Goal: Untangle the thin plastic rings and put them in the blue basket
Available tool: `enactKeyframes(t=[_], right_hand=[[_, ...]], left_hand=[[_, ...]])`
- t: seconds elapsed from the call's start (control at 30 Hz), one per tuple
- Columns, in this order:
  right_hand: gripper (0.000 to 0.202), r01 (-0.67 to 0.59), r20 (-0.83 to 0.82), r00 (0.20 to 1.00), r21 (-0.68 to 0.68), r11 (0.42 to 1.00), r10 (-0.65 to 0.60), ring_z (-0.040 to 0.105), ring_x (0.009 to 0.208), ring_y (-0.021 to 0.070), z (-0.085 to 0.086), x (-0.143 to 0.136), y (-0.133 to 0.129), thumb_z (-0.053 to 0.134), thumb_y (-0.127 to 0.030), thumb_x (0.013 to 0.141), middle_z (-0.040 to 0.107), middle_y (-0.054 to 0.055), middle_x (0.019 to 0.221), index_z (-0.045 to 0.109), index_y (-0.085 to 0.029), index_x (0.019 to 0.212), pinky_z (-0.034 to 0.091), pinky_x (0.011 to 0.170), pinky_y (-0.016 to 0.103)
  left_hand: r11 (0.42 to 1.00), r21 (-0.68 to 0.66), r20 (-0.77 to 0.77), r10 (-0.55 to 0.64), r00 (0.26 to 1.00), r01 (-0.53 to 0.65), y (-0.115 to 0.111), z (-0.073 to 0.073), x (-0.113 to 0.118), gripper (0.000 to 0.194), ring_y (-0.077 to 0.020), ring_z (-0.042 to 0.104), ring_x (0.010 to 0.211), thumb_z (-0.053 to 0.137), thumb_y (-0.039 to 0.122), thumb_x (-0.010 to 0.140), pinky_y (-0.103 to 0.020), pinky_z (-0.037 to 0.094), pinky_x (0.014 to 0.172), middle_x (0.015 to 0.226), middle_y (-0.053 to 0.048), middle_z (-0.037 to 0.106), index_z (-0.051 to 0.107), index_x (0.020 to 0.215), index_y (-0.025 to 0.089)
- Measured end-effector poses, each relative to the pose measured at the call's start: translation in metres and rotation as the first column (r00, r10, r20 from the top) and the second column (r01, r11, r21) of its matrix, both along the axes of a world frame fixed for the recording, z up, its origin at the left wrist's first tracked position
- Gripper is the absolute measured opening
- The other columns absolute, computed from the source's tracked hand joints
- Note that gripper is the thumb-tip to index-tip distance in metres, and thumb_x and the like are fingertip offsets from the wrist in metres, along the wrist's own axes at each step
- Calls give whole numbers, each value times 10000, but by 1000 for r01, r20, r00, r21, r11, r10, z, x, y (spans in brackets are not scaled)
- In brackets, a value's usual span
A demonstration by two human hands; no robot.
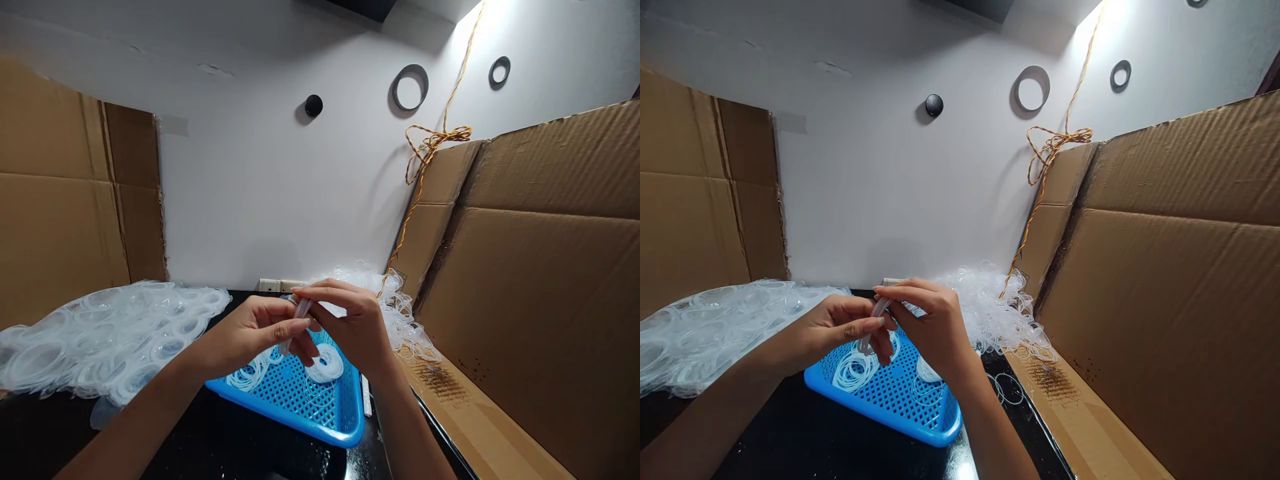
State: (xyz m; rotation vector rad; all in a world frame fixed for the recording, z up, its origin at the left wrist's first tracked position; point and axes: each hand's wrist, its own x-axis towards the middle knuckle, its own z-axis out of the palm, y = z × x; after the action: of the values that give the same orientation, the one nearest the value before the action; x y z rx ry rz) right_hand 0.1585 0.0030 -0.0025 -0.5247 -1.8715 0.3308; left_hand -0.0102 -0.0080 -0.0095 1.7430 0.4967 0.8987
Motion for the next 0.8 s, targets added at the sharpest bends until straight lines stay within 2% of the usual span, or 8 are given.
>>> enactKeyframes(t=[0.1, 0.23, 0.37, 0.47, 0.57, 0.67, 0.73, 0.8], right_hand=[[205, 50, 18, 999, 2, 999, -50, 660, 710, 129, 1, 2, 1, 588, -142, 768, 718, -14, 795, 716, -275, 856, 535, 649, 277], [226, 110, 17, 994, 3, 994, -110, 661, 700, 133, 3, 6, 2, 562, -132, 763, 725, -19, 796, 716, -275, 846, 528, 637, 285], [228, 101, 5, 995, 11, 995, -101, 667, 715, 136, 4, 8, 0, 563, -140, 773, 729, -19, 820, 719, -280, 862, 528, 639, 282], [205, 96, 39, 995, -7, 995, -96, 662, 713, 130, 3, 8, 3, 568, -164, 789, 729, -8, 816, 720, -262, 884, 527, 638, 268], [203, 70, 240, 970, -108, 992, -43, 662, 766, 142, 1, 11, 12, 608, -217, 791, 725, 10, 872, 704, -250, 966, 526, 663, 269], [303, 69, 545, 836, -225, 972, 66, 666, 818, 183, -2, 18, 26, 666, -252, 749, 718, 52, 904, 676, -215, 1050, 527, 696, 305], [364, 120, 615, 785, -271, 955, 76, 671, 821, 197, -4, 23, 36, 672, -267, 742, 715, 85, 923, 654, -173, 1093, 527, 719, 320], [366, 172, 625, 779, -296, 940, 54, 672, 824, 187, -7, 27, 46, 637, -264, 775, 713, 97, 934, 636, -150, 1122, 523, 738, 310]], left_hand=[[999, -5, 39, 33, 999, -33, -1, 1, 0, 198, -161, 683, 721, 550, 302, 858, -278, 511, 710, 744, -36, 727, 693, 860, 164], [1000, -1, 88, -21, 996, 21, -1, 2, -2, 226, -185, 684, 732, 551, 319, 856, -329, 527, 738, 758, -54, 727, 694, 924, 157], [999, 8, 97, -43, 994, 42, 0, 1, -4, 217, -190, 681, 749, 550, 298, 859, -344, 521, 756, 777, -62, 727, 694, 945, 161], [996, -37, 107, -80, 991, 84, 5, 0, -8, 199, -181, 681, 721, 582, 299, 838, -327, 522, 728, 732, -49, 721, 693, 932, 164], [992, -100, 80, -72, 994, 79, 16, -3, -14, 167, -155, 671, 657, 603, 292, 823, -289, 520, 682, 642, -24, 695, 694, 880, 164], [989, -146, 84, 21, 996, -8, 31, -4, -19, 135, -106, 629, 558, 623, 278, 806, -224, 499, 587, 605, 1, 663, 696, 844, 171], [976, -202, 176, 116, 977, -80, 40, -5, -21, 126, -64, 546, 445, 657, 286, 768, -191, 457, 484, 572, 29, 619, 694, 823, 178], [962, -236, 189, 183, 965, -137, 49, -5, -25, 128, -36, 471, 387, 662, 298, 754, -178, 426, 448, 556, 49, 582, 685, 811, 186]])
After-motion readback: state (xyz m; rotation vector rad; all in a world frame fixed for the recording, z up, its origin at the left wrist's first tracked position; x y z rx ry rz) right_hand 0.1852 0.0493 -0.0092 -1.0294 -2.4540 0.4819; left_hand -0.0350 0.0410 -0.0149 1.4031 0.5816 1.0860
